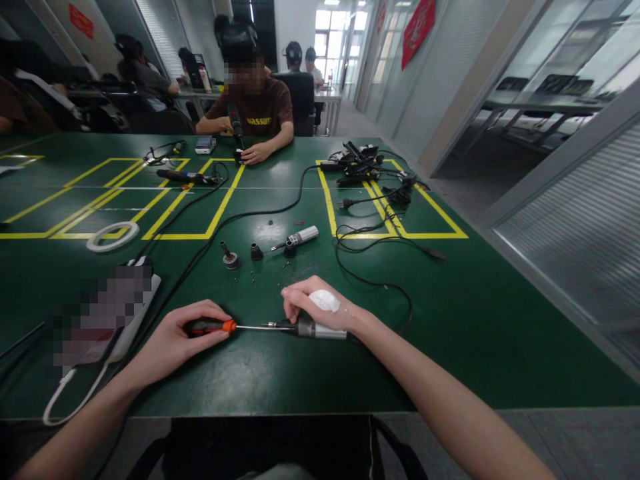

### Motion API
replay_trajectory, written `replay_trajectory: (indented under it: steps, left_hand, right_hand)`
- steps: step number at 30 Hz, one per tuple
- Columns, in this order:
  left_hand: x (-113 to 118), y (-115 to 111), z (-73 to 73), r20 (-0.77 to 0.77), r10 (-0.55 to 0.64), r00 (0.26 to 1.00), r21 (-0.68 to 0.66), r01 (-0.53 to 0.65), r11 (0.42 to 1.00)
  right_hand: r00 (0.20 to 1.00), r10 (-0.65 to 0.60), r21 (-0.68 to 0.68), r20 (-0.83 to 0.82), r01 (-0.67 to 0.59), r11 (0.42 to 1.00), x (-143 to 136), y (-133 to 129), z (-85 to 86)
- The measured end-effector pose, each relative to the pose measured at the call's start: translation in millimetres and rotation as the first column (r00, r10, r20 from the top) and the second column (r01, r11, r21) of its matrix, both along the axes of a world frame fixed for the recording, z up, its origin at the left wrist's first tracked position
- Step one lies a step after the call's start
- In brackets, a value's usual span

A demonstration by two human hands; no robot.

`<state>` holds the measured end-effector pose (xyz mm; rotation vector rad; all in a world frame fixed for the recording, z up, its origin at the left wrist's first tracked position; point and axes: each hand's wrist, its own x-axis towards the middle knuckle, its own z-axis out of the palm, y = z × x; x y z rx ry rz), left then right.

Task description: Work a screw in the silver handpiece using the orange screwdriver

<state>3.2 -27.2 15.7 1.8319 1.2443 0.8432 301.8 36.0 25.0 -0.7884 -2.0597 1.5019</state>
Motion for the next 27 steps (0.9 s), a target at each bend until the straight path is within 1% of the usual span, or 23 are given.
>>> replay_trajectory:
  steps: [5,20,27]
  left_hand:
    - [-1.4,-0.1,-2.4,0.010,0.006,1.000,0.008,-0.006,1.000]
    - [-2.0,-0.3,-2.4,0.004,0.022,1.000,-0.009,-0.022,1.000]
    - [-1.0,-0.2,-1.5,-0.015,0.066,0.998,-0.066,-0.067,0.996]
  right_hand:
    - [1.000,0.004,0.006,0.007,-0.004,1.000,-1.0,0.1,0.5]
    - [1.000,0.007,0.009,-0.001,-0.007,1.000,-1.1,0.1,0.2]
    - [1.000,0.008,0.002,-0.002,-0.008,1.000,-1.3,-0.2,1.1]
